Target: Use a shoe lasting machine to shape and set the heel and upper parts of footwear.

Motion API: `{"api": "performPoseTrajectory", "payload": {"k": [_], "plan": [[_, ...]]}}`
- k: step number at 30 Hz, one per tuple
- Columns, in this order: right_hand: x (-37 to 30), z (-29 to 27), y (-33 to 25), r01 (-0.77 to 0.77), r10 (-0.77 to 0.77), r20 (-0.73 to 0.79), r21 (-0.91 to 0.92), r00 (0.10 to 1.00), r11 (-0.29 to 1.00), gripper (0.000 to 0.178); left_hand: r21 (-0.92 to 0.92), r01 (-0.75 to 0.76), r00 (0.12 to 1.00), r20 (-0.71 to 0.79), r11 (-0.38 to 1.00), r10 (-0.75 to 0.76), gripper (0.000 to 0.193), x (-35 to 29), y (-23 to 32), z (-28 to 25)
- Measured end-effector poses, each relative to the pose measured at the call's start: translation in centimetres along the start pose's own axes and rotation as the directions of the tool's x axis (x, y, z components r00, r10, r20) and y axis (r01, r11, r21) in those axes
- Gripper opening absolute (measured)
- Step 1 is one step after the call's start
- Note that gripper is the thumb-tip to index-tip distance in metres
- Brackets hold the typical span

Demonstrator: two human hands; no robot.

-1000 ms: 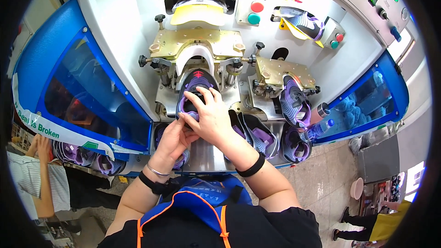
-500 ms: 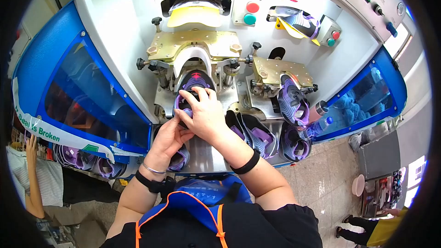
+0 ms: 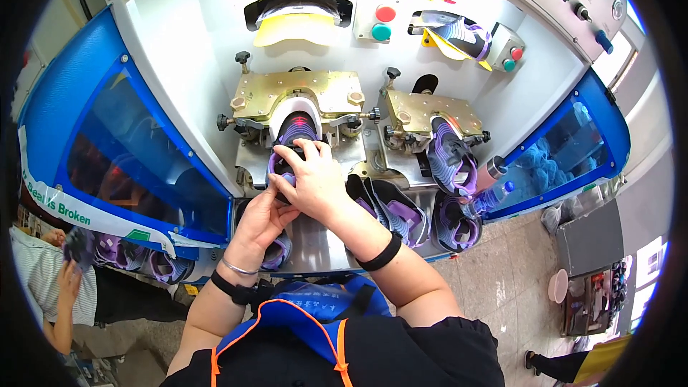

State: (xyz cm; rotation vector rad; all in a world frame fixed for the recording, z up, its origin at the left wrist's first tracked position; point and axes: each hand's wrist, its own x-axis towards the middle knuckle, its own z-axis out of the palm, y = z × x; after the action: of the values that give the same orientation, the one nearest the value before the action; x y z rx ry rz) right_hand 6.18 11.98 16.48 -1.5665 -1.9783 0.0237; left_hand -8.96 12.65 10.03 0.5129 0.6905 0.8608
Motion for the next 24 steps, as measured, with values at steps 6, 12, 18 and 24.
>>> {"api": "performPoseTrajectory", "payload": {"k": [6, 12, 18, 24], "plan": [[-0.3, 0.8, 0.6, -0.014, 0.014, 0.013, -0.005, 1.000, 1.000, 0.052, 0.018, -0.007, 1.000, -0.026, 1.000, 0.008, 0.042, 0.3, -0.4, -0.2], [-1.0, 1.5, 1.1, -0.025, 0.025, 0.064, 0.004, 0.998, 1.000, 0.057, 0.035, -0.013, 0.999, -0.043, 0.999, 0.014, 0.043, 0.7, -1.7, -1.4], [-2.5, 2.8, 1.3, 0.031, -0.029, 0.026, -0.045, 0.999, 0.999, 0.062, -0.008, 0.001, 1.000, 0.021, 1.000, -0.001, 0.044, 1.5, -4.4, -3.8], [-3.2, 3.7, 1.5, 0.053, -0.051, 0.029, -0.079, 0.998, 0.995, 0.066, -0.038, -0.044, 0.999, 0.020, 0.998, 0.044, 0.038, 1.5, -5.2, -4.7]]}}
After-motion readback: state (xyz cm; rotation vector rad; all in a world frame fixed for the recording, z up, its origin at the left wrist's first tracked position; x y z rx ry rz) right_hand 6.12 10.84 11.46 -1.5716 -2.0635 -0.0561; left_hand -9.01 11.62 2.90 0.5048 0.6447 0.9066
